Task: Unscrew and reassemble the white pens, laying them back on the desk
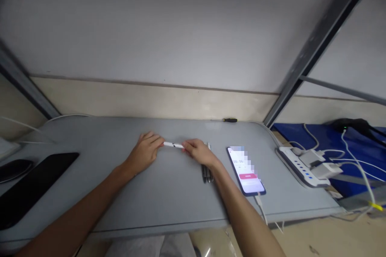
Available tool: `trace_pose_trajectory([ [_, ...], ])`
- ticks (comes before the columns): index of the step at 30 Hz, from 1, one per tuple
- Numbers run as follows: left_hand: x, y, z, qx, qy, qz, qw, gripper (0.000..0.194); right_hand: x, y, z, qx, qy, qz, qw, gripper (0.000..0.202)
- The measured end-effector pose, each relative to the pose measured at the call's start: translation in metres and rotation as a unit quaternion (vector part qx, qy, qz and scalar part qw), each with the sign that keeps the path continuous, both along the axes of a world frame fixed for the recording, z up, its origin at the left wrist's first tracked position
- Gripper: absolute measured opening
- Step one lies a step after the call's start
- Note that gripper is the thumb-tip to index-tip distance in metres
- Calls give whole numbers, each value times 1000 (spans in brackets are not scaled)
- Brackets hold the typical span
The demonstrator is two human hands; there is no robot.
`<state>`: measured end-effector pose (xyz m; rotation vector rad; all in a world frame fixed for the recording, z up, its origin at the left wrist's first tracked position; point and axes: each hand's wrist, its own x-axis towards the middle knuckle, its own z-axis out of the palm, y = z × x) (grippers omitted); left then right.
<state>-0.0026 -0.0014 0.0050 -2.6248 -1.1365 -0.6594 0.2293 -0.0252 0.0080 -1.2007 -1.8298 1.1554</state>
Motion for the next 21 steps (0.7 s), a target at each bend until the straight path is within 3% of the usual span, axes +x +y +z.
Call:
trace_pose_trajectory([
  [4,2,-2,0,12,-12,-7,1000,31,-3,1,-2,-58,160,-24,985,35],
  [7,2,-3,-2,-16,-42,-31,999,28,-6,5,-4,-70,281,-85,953,29],
  [11,-1,0,-4,-34,-116,-51,991,32,-4,13,-6,-94,436,-153,882,30],
  [15,-7,5,-5,-19,-180,-28,983,32,6,16,-4,-134,544,-165,812,24],
  [21,-8,6,-4,-21,-184,-1,983,31,11,13,0,-108,573,-136,801,22],
])
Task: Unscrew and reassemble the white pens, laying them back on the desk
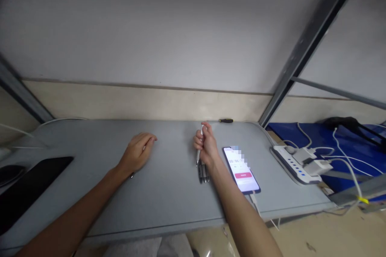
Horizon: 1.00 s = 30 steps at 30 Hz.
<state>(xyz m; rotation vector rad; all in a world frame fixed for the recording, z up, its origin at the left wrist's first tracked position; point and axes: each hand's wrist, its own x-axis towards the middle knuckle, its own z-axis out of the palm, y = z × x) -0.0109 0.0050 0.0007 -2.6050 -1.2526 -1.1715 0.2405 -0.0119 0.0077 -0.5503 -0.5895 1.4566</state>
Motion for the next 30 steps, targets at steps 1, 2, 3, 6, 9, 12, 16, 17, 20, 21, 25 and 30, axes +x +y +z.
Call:
trace_pose_trajectory([
  [1,0,0,0,-4,3,2,1000,31,0,0,0,1,-2,0,1000,22],
  [2,0,-1,0,-7,5,3,1000,31,-1,0,0,0,-5,-5,1000,22],
  [3,1,-1,0,-10,7,4,1000,31,-2,0,1,-1,-9,-11,1000,22],
  [6,0,0,-1,-15,8,9,1000,30,-3,0,2,-2,-21,-19,1000,20],
  [9,0,1,-1,-19,8,15,1000,28,-3,-1,3,-3,-23,-18,1000,20],
  [12,1,2,0,-22,12,20,999,28,-3,-1,4,-6,-27,-14,1000,20],
  [16,2,1,1,-22,9,20,999,28,-4,-1,4,-16,-25,-18,999,25],
  [17,2,1,1,-23,10,20,999,28,-5,-1,4,-19,-27,-23,999,25],
  [20,2,0,1,-24,11,20,999,28,-5,-1,3,-19,-41,-30,999,23],
  [21,2,0,1,-25,10,21,999,28,-5,-1,3,-17,-42,-30,998,23],
  [25,2,0,0,-31,9,21,999,27,-5,0,2,-24,-47,-47,998,24],
  [30,3,1,0,-36,12,23,999,26,-6,-1,2,-14,-67,-52,996,27],
])
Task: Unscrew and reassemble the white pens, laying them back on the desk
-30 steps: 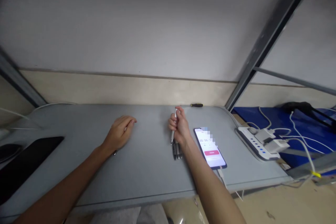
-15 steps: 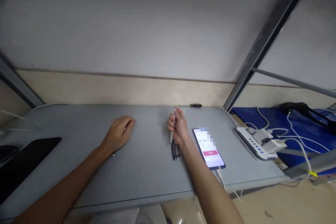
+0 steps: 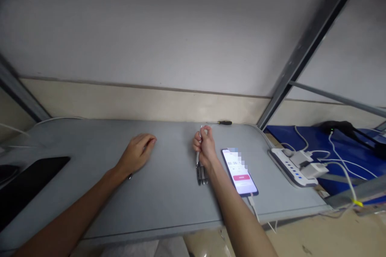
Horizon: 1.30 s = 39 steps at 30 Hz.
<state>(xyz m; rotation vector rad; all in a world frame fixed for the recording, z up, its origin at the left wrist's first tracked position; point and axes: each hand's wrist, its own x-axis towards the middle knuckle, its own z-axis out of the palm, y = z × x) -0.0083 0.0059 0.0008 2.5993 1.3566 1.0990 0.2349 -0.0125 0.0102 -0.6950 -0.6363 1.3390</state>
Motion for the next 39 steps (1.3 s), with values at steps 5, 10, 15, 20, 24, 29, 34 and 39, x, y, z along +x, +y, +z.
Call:
trace_pose_trajectory([
  [5,1,-1,2,-6,2,3,1000,27,1,1,-2,-1,-17,-11,1000,30],
  [10,2,-2,2,-15,7,5,1000,27,2,3,-5,-5,-12,-15,1000,28],
  [15,1,-2,2,-18,10,6,1000,26,2,1,-2,-14,-24,-4,1000,40],
  [20,1,-1,0,-17,19,2,1000,25,-2,-1,-2,-30,-47,49,997,36],
  [24,1,0,-1,-23,19,5,1000,25,-8,-2,-6,-24,-126,60,990,31],
  [29,1,-1,0,-28,24,10,999,23,-7,-1,-14,12,-357,19,934,20],
  [34,2,-2,-1,-34,29,7,999,19,-2,3,-23,60,-603,-88,791,14],
  [39,3,-1,-3,-37,27,-4,999,18,1,3,-27,-10,-741,-90,665,21],
])
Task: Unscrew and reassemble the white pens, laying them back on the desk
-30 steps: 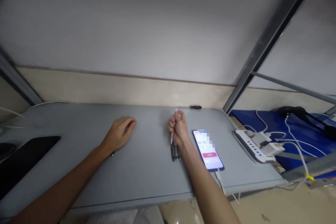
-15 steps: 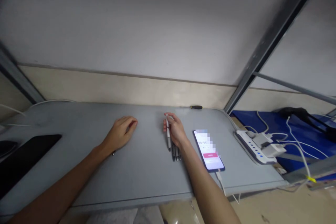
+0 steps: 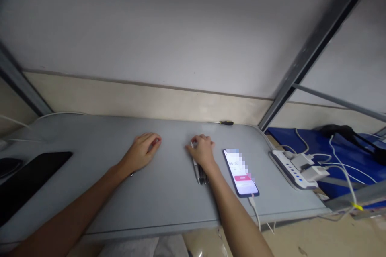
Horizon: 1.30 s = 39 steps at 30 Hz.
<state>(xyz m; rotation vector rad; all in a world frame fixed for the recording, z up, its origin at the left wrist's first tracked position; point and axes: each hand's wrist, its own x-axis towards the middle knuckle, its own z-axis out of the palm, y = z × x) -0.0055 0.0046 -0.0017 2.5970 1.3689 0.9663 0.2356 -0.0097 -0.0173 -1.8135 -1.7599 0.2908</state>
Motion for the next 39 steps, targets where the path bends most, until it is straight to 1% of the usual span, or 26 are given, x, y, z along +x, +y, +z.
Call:
trace_pose_trajectory([
  [3,0,0,0,2,1,1,1000,19,1,-1,-1,-44,-59,-18,997,29],
  [5,0,0,0,1,4,3,1000,19,2,-1,-2,-61,-73,-24,995,32],
  [7,0,0,0,1,7,4,1000,18,2,-1,-1,-71,-76,-22,994,30],
  [10,0,0,0,4,9,6,1000,18,2,-2,0,-79,-80,-17,994,25],
  [15,-1,1,-1,-1,14,5,1000,19,2,-3,2,-87,-81,-14,993,24],
  [21,-2,2,-2,3,21,10,1000,20,5,-3,5,-92,-78,-15,993,39],
  [28,-4,3,-2,-9,34,19,999,20,8,-3,12,-113,-77,9,991,27],
  [36,-5,5,-3,-12,39,21,999,21,7,-5,16,-118,-80,12,990,29],
  [39,-5,4,-4,-12,56,36,998,22,6,-6,18,-122,-80,12,989,31],
])
